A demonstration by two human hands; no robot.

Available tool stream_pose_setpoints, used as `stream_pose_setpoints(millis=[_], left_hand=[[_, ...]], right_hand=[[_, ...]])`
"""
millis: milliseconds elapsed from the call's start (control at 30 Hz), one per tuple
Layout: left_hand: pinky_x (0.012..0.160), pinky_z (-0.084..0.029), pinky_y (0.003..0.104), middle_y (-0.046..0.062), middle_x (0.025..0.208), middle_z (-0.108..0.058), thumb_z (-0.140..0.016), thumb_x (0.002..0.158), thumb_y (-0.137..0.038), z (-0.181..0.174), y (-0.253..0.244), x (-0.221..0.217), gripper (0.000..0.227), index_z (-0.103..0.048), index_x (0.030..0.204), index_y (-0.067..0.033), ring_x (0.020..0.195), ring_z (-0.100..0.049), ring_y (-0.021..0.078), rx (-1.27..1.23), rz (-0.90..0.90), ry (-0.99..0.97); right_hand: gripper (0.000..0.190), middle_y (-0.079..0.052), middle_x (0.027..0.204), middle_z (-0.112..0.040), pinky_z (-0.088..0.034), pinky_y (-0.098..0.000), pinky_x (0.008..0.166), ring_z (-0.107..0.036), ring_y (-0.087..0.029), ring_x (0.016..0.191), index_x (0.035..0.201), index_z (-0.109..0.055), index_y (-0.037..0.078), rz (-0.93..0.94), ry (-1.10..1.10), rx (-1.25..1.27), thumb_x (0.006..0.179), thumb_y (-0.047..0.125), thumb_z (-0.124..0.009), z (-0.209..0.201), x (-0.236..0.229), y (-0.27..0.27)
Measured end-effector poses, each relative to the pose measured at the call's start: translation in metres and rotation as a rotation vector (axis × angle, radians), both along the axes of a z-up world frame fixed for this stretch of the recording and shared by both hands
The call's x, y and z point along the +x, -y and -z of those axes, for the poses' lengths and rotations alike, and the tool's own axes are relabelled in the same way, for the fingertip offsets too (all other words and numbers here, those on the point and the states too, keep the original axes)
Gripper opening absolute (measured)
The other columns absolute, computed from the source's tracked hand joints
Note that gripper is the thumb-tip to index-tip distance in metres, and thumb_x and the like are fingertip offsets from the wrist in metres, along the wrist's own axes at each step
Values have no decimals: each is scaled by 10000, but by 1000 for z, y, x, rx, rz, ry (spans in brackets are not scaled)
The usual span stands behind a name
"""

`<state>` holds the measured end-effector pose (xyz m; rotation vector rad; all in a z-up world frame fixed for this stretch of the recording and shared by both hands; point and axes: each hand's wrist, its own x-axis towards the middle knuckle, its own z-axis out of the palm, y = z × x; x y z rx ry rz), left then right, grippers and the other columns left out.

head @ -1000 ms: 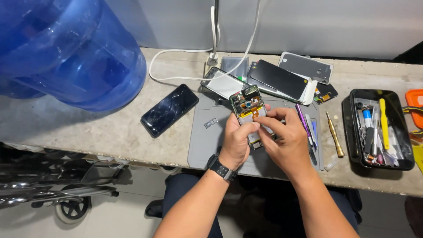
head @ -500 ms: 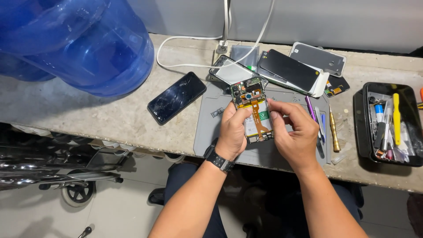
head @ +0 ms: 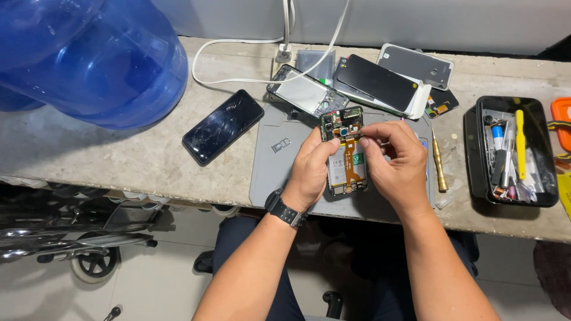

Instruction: Disassembling a smartphone to disconnect ribbon cables and remove internal components using specialized tools.

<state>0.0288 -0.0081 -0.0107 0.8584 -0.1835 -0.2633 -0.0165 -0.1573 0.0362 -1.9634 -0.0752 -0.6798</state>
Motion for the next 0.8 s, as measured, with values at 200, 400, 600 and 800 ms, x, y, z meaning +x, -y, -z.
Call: stream_pose_setpoints(millis=[200, 400, 600, 800], left_hand=[[1014, -626, 455, 154, 1218, -774, -585, 1040, -97, 3, -6, -2, 424, -664, 1454, -45, 1165, -735, 217, 52, 14, 47], [1105, -563, 438, 123, 1238, -752, -549, 1062, -113, -5, -8, -4, 438, -644, 1480, -25, 1200, -674, 175, 144, 20, 156], [1146, -538, 474, 126, 1282, -748, -529, 1082, -92, 0, -10, 4, 434, -637, 1496, -22, 1239, -663, 182, 219, 43, 257], [1126, -566, 482, 184, 1343, -744, -525, 1067, -74, 9, -6, 6, 433, -633, 1482, -15, 1291, -682, 243, 193, 55, 234]], right_hand=[[149, -81, 1070, -723, -606, -293, 755, -640, -122, 900, 1117, -806, 76, -42, -80, 11, 1007, -24, -799, 1, 1, 4], [139, -81, 1070, -724, -602, -271, 766, -639, -102, 910, 1125, -821, 81, -51, -124, 19, 1014, -4, -815, -2, 2, 5], [153, -92, 1022, -714, -605, -295, 759, -652, -140, 869, 1106, -807, 62, -101, -189, -14, 973, 4, -854, 0, 3, 14], [148, -102, 985, -674, -623, -320, 717, -632, -132, 853, 1112, -770, 26, -188, -241, 91, 978, -9, -821, 13, 6, 29]])
